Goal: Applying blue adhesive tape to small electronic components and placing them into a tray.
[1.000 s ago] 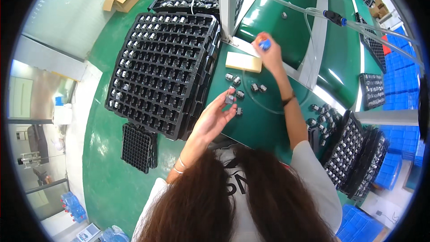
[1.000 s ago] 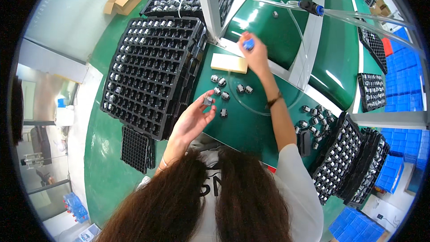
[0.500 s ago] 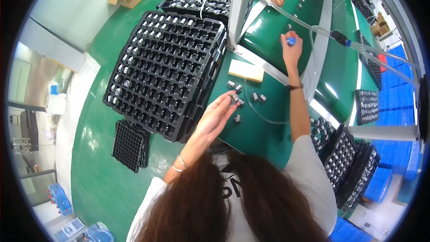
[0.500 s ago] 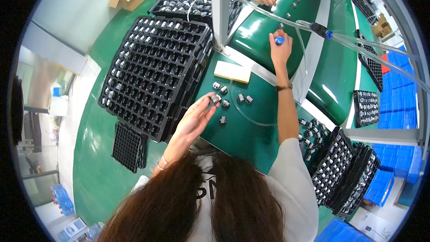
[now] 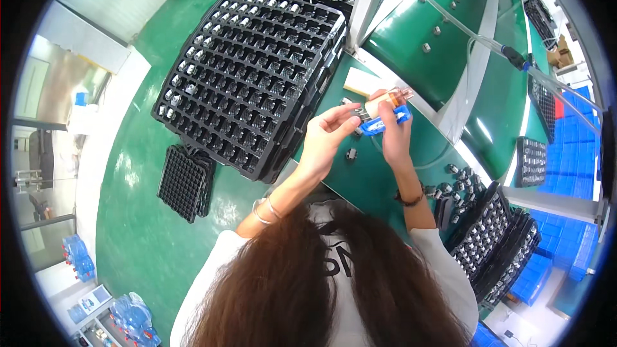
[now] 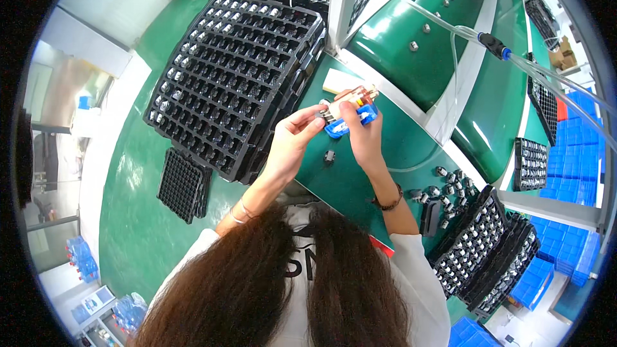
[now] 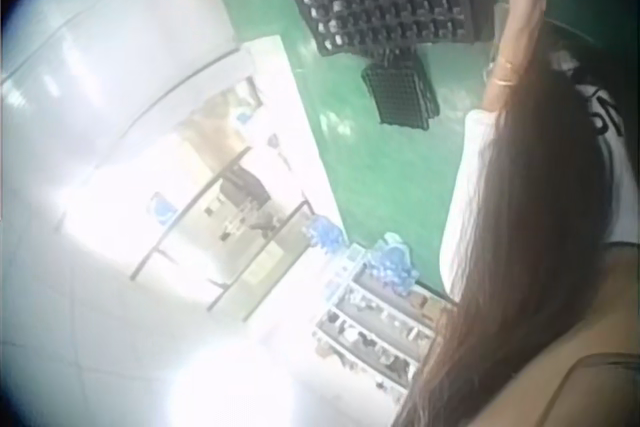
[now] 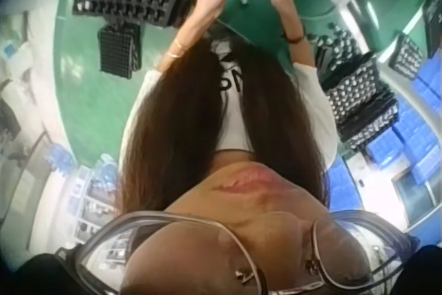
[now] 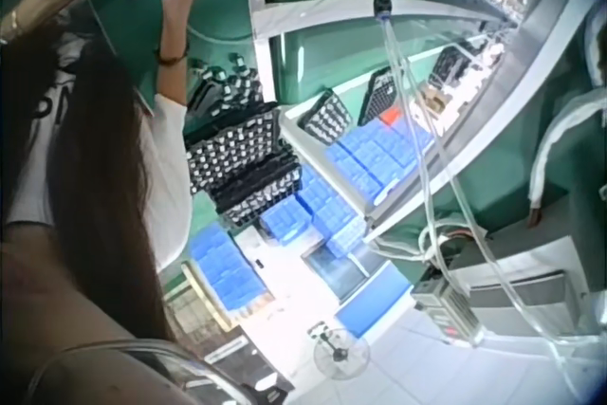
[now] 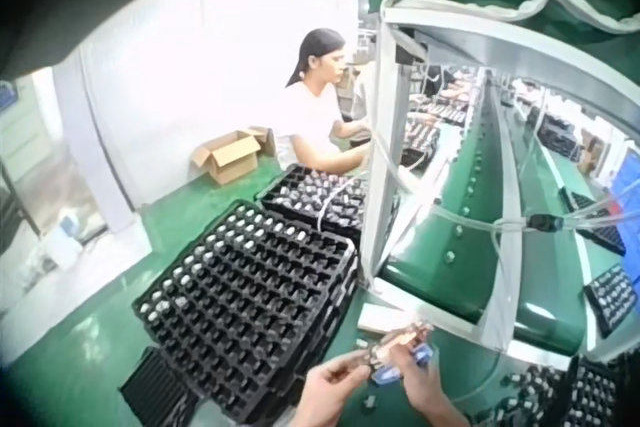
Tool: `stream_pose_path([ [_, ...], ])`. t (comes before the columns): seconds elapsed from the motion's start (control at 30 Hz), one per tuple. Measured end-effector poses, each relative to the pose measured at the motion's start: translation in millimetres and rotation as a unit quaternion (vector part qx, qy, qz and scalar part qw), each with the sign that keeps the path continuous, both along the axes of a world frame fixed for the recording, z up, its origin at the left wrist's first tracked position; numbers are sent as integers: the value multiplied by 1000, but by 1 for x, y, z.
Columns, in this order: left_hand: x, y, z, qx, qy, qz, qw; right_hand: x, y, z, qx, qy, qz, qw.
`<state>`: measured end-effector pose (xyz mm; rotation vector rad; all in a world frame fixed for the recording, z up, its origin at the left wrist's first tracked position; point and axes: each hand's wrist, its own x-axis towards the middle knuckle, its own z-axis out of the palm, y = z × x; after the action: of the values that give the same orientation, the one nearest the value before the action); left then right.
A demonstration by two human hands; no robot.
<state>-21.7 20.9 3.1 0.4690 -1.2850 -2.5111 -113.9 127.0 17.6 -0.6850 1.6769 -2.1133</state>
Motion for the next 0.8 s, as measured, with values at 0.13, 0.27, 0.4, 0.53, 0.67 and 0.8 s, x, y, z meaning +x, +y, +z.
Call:
stream_pose_path([
  [0.13,6,6,-3,17,2,29,999,15,0,-6,-18,-26,-20,999],
  [0.27,11,6,-5,39,2,22,999,14,4,-14,-38,-26,-9,999],
  [0.4,15,3,-6,18,-2,-11,1000,19,5,-17,-41,-50,-4,998],
  [0.53,21,-4,-13,-14,-33,-26,999,4,6,-27,30,28,25,999],
  [0.67,13,-33,10,-163,-25,6,986,-52,1,-49,170,152,-139,964],
  [0.8,1,-90,43,-266,-42,39,962,-73,-12,-63,254,295,-176,904],
])
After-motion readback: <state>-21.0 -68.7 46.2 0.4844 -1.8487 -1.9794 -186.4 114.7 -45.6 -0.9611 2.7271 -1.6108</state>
